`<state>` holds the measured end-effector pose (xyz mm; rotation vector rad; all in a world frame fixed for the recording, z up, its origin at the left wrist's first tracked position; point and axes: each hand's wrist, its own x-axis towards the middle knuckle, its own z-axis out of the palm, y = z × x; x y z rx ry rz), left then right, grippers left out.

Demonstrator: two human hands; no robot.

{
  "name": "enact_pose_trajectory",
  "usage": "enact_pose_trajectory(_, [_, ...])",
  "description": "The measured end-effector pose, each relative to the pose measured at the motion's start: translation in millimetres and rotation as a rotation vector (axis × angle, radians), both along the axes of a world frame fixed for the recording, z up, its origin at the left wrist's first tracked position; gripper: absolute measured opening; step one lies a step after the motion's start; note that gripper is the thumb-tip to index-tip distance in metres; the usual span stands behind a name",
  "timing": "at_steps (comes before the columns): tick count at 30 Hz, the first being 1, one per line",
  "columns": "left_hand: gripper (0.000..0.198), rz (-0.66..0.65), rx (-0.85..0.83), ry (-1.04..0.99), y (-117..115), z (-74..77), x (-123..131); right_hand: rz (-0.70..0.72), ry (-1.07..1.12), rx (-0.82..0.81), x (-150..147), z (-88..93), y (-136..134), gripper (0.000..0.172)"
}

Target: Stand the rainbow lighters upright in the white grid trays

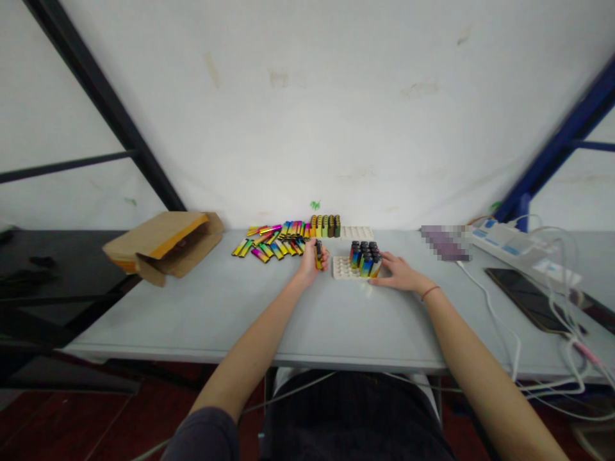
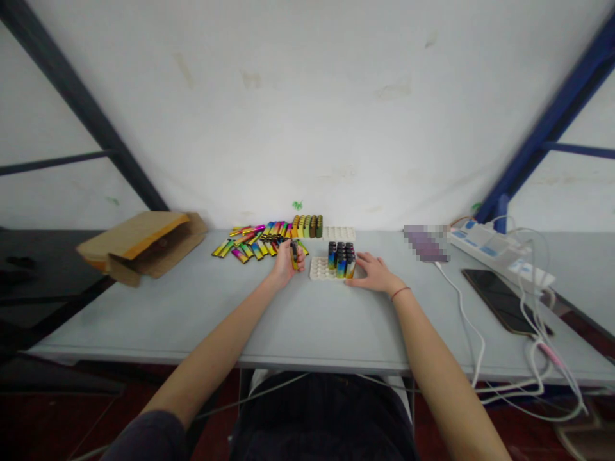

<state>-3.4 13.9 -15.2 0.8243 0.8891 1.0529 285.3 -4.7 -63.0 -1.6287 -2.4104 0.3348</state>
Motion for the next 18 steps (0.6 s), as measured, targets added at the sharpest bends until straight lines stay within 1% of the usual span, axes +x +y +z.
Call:
enact_pose_trajectory(4, [0.048,0.004,-0.027,0.005,1.2,-0.4,-2.5,0.001,-0.001,0.007,-0.6,0.0,-0.2,0.083])
enact_pose_trajectory(11, [0.044,0.093,-0.074,-0.089,3.3,-4.3,-2.9,0.000,0.017,0.006,-0.1,-0.3,-0.4,0.081])
enact_pose_trajectory(18, [0.044,0.108,-0.103,-0.063,0.3,-3.1,1.8,0.022,0.018,0.013,0.7,-0.4,0.1,0.082])
